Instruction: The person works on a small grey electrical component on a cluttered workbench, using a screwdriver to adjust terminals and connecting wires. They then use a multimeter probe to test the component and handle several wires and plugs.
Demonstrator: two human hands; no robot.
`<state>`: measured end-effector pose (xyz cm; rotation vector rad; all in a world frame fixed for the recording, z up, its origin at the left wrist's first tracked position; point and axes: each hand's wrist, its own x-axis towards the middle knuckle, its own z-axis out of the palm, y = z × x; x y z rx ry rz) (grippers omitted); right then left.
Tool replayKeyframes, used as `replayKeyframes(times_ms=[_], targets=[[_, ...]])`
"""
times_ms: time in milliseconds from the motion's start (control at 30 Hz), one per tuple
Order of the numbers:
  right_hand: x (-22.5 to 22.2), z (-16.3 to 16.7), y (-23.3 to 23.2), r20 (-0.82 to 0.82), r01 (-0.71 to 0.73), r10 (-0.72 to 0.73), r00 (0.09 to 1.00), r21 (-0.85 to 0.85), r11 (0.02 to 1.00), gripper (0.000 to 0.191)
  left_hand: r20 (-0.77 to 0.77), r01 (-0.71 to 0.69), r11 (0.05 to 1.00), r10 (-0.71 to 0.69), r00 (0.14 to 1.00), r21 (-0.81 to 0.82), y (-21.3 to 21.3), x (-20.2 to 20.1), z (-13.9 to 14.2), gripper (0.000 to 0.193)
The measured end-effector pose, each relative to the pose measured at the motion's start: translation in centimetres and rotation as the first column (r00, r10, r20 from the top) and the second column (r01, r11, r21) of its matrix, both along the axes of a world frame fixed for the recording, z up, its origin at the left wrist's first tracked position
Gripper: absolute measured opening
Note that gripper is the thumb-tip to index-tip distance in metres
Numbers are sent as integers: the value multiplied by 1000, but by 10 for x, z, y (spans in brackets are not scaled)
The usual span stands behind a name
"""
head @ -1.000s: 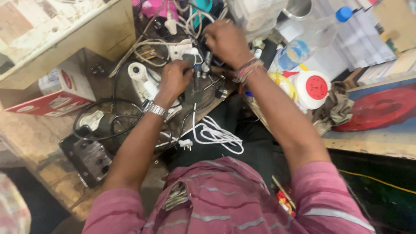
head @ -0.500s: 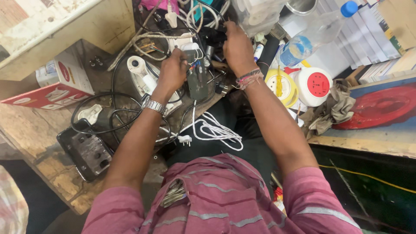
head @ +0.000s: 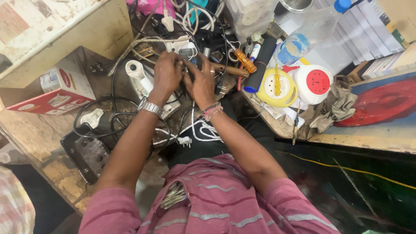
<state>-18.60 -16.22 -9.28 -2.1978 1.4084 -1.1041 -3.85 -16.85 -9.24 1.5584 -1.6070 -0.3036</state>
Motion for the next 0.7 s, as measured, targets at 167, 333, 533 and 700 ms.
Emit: replayKeyframes(times_ms=[167, 333, 533, 700], targets=[[7, 6, -12, -7, 33, -33, 999, 0, 999, 32, -330, 78, 942, 36, 943, 327, -5, 10, 11, 9], [9, 10, -23, 8, -4, 4, 1000, 57, 998, 16, -313, 117, 932, -4, 950, 342, -6, 18, 20, 8], [8, 7, -28, 40, -24, 25, 999, -20, 1000, 13, 211, 135, 983, -158, 965, 123, -4, 20, 6, 17], [5, 5, -27, 85, -47, 50, 995, -43, 998, 13, 171, 87, 970, -128, 977, 229, -17, 23, -6, 29]])
